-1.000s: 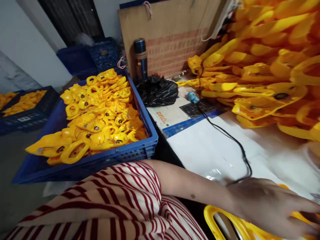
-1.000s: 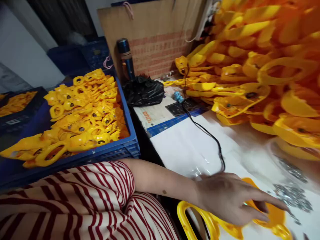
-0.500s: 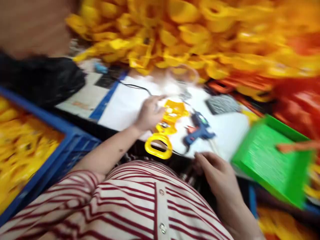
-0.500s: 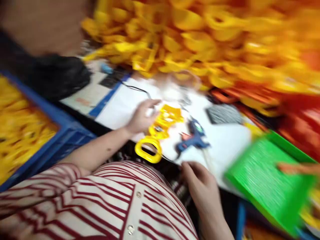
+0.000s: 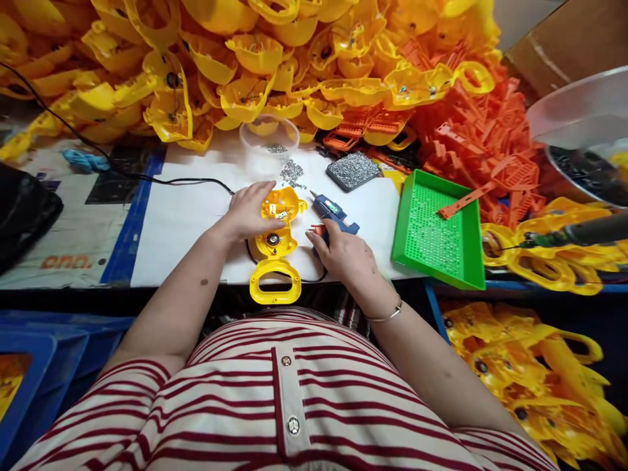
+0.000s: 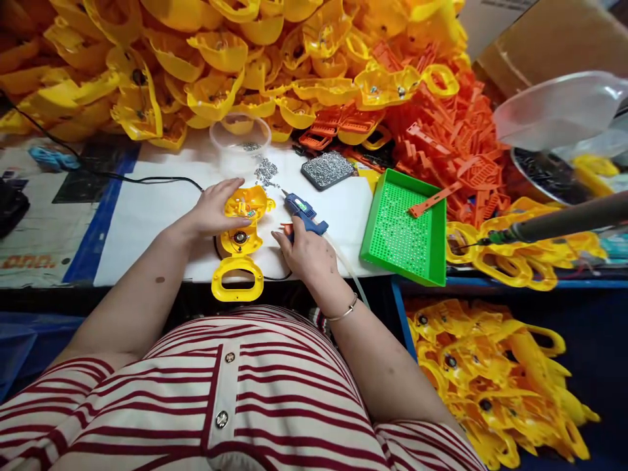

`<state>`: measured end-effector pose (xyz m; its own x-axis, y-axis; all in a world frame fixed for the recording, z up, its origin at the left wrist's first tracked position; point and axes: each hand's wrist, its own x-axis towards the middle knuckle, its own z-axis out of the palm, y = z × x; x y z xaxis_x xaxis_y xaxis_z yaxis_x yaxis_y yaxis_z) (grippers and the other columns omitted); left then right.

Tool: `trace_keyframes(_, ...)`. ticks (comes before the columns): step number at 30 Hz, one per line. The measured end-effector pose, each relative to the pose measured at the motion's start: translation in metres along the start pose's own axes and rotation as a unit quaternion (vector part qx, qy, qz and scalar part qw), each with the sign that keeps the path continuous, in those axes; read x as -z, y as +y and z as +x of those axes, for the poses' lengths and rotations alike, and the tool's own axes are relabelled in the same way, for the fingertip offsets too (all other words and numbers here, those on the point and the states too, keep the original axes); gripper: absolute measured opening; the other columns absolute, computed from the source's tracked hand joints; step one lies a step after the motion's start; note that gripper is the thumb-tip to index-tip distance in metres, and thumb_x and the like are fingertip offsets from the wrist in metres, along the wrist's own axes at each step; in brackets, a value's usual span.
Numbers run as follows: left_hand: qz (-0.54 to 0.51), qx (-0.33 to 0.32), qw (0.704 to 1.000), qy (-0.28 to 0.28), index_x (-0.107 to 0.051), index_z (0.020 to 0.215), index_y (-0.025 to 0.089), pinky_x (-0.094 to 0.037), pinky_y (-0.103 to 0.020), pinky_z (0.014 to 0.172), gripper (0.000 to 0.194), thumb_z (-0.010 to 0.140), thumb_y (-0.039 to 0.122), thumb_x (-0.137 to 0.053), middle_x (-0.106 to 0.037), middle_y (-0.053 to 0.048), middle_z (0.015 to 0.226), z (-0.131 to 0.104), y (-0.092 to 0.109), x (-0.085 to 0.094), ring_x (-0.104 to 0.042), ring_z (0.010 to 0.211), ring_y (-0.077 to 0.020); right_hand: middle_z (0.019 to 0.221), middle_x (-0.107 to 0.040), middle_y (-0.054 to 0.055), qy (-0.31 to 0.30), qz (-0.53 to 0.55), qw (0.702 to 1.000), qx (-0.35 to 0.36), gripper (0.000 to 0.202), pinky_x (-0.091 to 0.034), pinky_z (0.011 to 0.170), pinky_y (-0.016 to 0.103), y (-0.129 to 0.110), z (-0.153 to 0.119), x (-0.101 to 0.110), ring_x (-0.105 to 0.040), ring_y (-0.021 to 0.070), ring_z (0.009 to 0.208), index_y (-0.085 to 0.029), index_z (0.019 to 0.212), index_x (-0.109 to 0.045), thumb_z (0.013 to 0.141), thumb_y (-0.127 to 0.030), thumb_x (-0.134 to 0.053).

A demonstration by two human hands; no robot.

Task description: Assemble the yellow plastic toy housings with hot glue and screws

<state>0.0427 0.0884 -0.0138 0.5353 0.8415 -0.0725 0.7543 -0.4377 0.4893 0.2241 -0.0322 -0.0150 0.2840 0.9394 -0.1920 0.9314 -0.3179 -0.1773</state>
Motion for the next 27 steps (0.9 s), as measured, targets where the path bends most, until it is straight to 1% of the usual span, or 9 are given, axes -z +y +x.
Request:
trace_keyframes(3, 0.016, 0.02, 0.999, -0.02, -0.033, 0.153, 0.015, -0.018, -0.049, 0.124, 0.102, 0.069, 0.057, -0.071, -0.035, -0.016, 0.159, -0.005, -0.001, -0.003, -0.027, 0.149, -0.0361, 0.102, -0.073, 0.017, -0.004, -0.019, 1.0, -0.008, 0.057, -0.049, 0.081, 0.038, -0.001, 0.002, 0.004, -0.07, 0.0305, 0.093, -0.019, 0.131, -0.053, 0.096, -0.061, -0.036)
trace_keyframes(8, 0.017, 0.026, 0.999, -0.022, -0.027, 0.155, 0.015, -0.019, -0.053, 0.123, 0.123, 0.055, 0.062, -0.08, -0.037, -0.018, 0.156, -0.018, -0.001, -0.009, -0.026, 0.148, -0.0405, 0.11, -0.071, 0.018, 0.032, 0.032, 0.999, -0.011, 0.059, -0.049, 0.084, 0.041, 0.004, 0.007, -0.002, -0.068, 0.0309, 0.096, -0.017, 0.135, -0.048, 0.092, -0.058, -0.046)
trace_keyframes(12, 0.006, 0.022, 1.0, -0.021, -0.027, 0.153, 0.014, -0.021, -0.055, 0.121, 0.118, 0.057, 0.058, -0.08, -0.04, -0.02, 0.152, -0.023, -0.003, -0.014, -0.031, 0.144, -0.0406, 0.108, -0.07, 0.018, 0.077, 0.115, 0.988, -0.061, 0.057, -0.05, 0.081, 0.044, 0.009, 0.012, -0.009, -0.067, 0.0332, 0.091, -0.016, 0.131, -0.046, 0.085, -0.049, -0.054)
trace_keyframes(14, -0.007, 0.03, 0.999, 0.01, -0.03, 0.15, 0.012, -0.024, -0.054, 0.12, 0.113, 0.058, 0.055, -0.08, -0.042, -0.02, 0.15, -0.026, -0.006, -0.018, -0.035, 0.142, -0.0402, 0.1, -0.069, 0.016, 0.109, 0.163, 0.975, -0.102, 0.061, -0.05, 0.078, 0.044, 0.012, 0.013, -0.012, -0.065, 0.0327, 0.087, -0.015, 0.128, -0.044, 0.08, -0.049, -0.059)
trace_keyframes(17, -0.03, 0.027, 0.996, 0.08, -0.038, 0.143, 0.013, -0.029, -0.053, 0.118, 0.104, 0.056, 0.052, -0.082, -0.049, -0.018, 0.142, -0.032, -0.012, -0.023, -0.041, 0.136, -0.0385, 0.083, -0.062, 0.006, 0.178, 0.255, 0.942, -0.126, 0.069, -0.049, 0.072, 0.04, 0.017, 0.014, -0.018, -0.062, 0.0257, 0.076, -0.016, 0.12, -0.044, 0.067, -0.053, -0.069)
trace_keyframes(21, -0.059, 0.009, 0.989, 0.133, -0.043, 0.135, 0.016, -0.036, -0.049, 0.114, 0.097, 0.053, 0.048, -0.084, -0.054, -0.015, 0.134, -0.041, -0.019, -0.028, -0.049, 0.128, -0.035, 0.075, -0.051, -0.005, 0.279, 0.436, 0.855, -0.043, 0.075, -0.047, 0.065, 0.031, 0.021, 0.015, -0.026, -0.053, 0.0142, 0.065, -0.022, 0.118, -0.04, 0.058, -0.052, -0.075)
trace_keyframes(24, -0.089, 0.006, 0.984, 0.155, -0.043, 0.133, 0.018, -0.039, -0.049, 0.113, 0.093, 0.054, 0.045, -0.085, -0.055, -0.014, 0.133, -0.046, -0.021, -0.03, -0.051, 0.127, -0.0341, 0.08, -0.05, -0.006, 0.274, 0.562, 0.78, -0.014, 0.083, -0.049, 0.064, 0.028, 0.019, 0.015, -0.024, -0.053, 0.0109, 0.066, -0.023, 0.12, -0.039, 0.053, -0.051, -0.08)
trace_keyframes(26, -0.116, 0.005, 0.98, 0.161, -0.042, 0.133, 0.02, -0.039, -0.049, 0.113, 0.09, 0.056, 0.042, -0.085, -0.056, -0.013, 0.135, -0.048, -0.022, -0.031, -0.052, 0.128, -0.0337, 0.081, -0.05, -0.006, 0.251, 0.598, 0.761, -0.008, 0.082, -0.051, 0.063, 0.027, 0.016, 0.011, -0.02, -0.054, 0.0105, 0.067, -0.024, 0.12, -0.042, 0.053, -0.05, -0.082)
trace_keyframes(27, -0.13, 0.002, 0.978, 0.16, -0.041, 0.133, 0.021, -0.039, -0.05, 0.113, 0.09, 0.057, 0.042, -0.085, -0.055, -0.012, 0.137, -0.048, -0.022, -0.031, -0.052, 0.128, -0.0334, 0.083, -0.052, -0.005, 0.254, 0.594, 0.763, 0.005, 0.081, -0.051, 0.063, 0.027, 0.014, 0.008, -0.016, -0.055, 0.0108, 0.069, -0.024, 0.12, -0.044, 0.054, -0.048, -0.083)
